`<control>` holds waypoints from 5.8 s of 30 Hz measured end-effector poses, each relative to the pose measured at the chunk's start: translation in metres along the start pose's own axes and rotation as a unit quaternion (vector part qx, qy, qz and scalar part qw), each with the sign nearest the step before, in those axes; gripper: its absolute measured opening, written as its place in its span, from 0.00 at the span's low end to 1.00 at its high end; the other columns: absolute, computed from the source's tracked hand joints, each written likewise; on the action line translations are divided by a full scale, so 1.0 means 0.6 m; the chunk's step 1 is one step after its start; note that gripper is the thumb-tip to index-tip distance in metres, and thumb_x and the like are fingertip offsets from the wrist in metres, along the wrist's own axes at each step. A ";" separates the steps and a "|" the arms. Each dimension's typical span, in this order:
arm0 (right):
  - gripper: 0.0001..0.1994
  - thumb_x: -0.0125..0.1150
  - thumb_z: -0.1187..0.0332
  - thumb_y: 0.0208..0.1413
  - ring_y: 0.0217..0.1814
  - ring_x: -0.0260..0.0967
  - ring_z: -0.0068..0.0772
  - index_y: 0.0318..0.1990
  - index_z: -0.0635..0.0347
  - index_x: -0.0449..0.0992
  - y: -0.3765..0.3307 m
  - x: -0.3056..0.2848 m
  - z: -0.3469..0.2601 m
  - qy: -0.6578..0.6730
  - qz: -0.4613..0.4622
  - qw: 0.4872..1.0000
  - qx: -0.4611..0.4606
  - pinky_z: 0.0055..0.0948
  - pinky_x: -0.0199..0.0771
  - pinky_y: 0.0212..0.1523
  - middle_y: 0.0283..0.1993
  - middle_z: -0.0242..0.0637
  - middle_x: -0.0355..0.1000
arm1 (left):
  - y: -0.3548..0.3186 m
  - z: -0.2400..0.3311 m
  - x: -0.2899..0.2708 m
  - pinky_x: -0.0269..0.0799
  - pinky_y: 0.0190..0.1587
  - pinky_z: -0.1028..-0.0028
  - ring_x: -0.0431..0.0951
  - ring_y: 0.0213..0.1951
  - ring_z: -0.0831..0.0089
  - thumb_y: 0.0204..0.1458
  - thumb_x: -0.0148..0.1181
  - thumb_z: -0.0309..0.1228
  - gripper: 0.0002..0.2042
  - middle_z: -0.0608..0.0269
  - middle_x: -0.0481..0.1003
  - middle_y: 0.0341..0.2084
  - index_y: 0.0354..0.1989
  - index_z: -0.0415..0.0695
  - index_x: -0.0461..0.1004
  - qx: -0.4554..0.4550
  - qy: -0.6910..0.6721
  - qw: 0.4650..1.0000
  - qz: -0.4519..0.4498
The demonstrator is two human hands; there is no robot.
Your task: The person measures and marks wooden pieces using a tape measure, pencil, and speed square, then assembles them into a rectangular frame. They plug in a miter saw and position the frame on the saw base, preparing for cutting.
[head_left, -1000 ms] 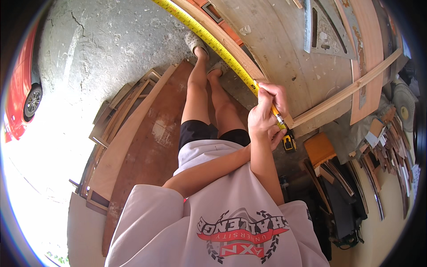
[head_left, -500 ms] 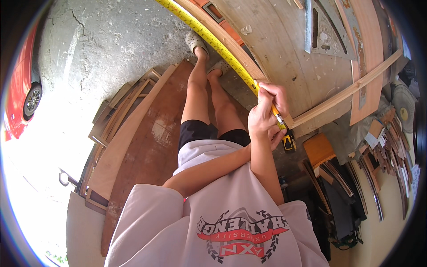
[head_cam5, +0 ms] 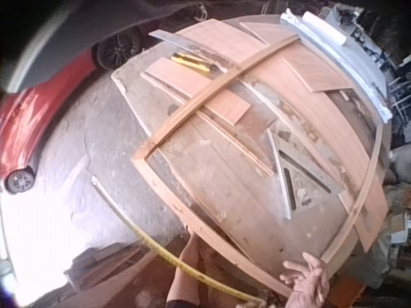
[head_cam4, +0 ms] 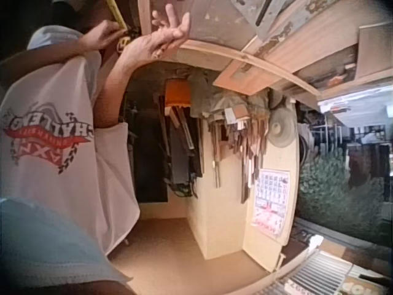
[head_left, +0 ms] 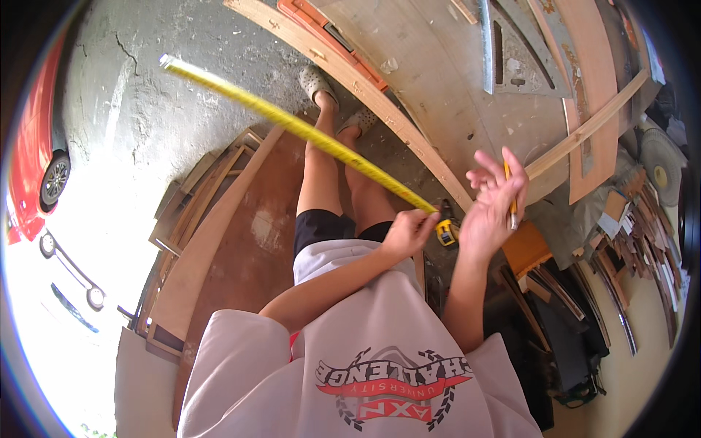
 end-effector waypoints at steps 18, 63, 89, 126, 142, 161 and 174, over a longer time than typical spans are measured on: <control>0.17 0.52 0.65 0.66 0.51 0.73 0.34 0.54 0.71 0.72 0.111 -0.055 -0.088 0.013 0.037 0.982 -0.184 0.30 0.74 0.50 0.50 0.45 0.74 | 0.111 0.427 -0.187 0.77 0.47 0.68 0.83 0.40 0.65 0.66 0.52 0.45 0.22 0.50 0.83 0.36 0.47 0.34 0.80 0.224 0.132 0.957 0.127; 0.19 0.67 0.63 0.58 0.51 0.73 0.46 0.54 0.58 0.74 0.225 -0.063 -0.058 -0.438 0.074 0.769 -0.459 0.39 0.70 0.53 0.51 0.40 0.76 | -0.023 0.508 -0.363 0.76 0.43 0.70 0.75 0.39 0.68 0.45 0.63 0.27 0.16 0.65 0.73 0.34 0.45 0.43 0.81 0.516 0.676 0.526 0.028; 0.20 0.73 0.68 0.48 0.47 0.72 0.35 0.50 0.54 0.76 0.005 0.084 0.062 -0.315 -0.172 0.855 -0.375 0.39 0.65 0.51 0.52 0.27 0.78 | 0.129 0.367 -0.401 0.74 0.46 0.69 0.75 0.43 0.71 0.44 0.63 0.24 0.17 0.71 0.76 0.41 0.46 0.51 0.81 0.547 0.639 0.537 0.057; 0.20 0.73 0.68 0.48 0.46 0.72 0.35 0.51 0.54 0.77 0.009 0.083 0.061 -0.305 -0.179 0.855 -0.380 0.38 0.67 0.50 0.52 0.27 0.79 | 0.139 0.350 -0.394 0.75 0.51 0.66 0.78 0.46 0.70 0.43 0.63 0.31 0.15 0.69 0.77 0.40 0.42 0.49 0.83 0.584 0.589 0.547 0.108; 0.06 0.72 0.67 0.47 0.41 0.69 0.32 0.30 0.50 0.78 0.001 0.089 0.067 -0.339 -0.149 0.830 -0.417 0.35 0.67 0.45 0.52 0.22 0.79 | 0.108 0.255 -0.280 0.67 0.56 0.63 0.69 0.54 0.63 0.54 0.70 0.34 0.21 0.49 0.63 0.59 0.51 0.38 0.69 0.339 0.139 0.840 0.400; 0.20 0.43 0.58 0.72 0.33 0.69 0.29 0.53 0.65 0.76 0.011 0.048 0.069 -0.107 -0.119 0.946 -0.281 0.28 0.69 0.37 0.31 0.36 0.71 | 0.102 0.240 -0.230 0.81 0.47 0.69 0.82 0.41 0.67 0.60 0.63 0.29 0.14 0.52 0.80 0.36 0.46 0.35 0.66 0.089 -0.221 0.955 0.178; 0.09 0.63 0.81 0.53 0.40 0.74 0.36 0.41 0.63 0.80 -0.014 0.061 0.059 0.037 -0.130 0.990 -0.045 0.30 0.75 0.41 0.37 0.37 0.79 | 0.108 0.232 -0.231 0.80 0.46 0.71 0.81 0.40 0.70 0.61 0.61 0.28 0.13 0.52 0.79 0.38 0.47 0.35 0.66 0.112 -0.194 0.957 0.182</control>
Point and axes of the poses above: each hand's wrist, its own y-axis towards the middle knuckle, its own x-axis out of the palm, z = x × y, the point moved 2 cm from there along y, towards the middle knuckle
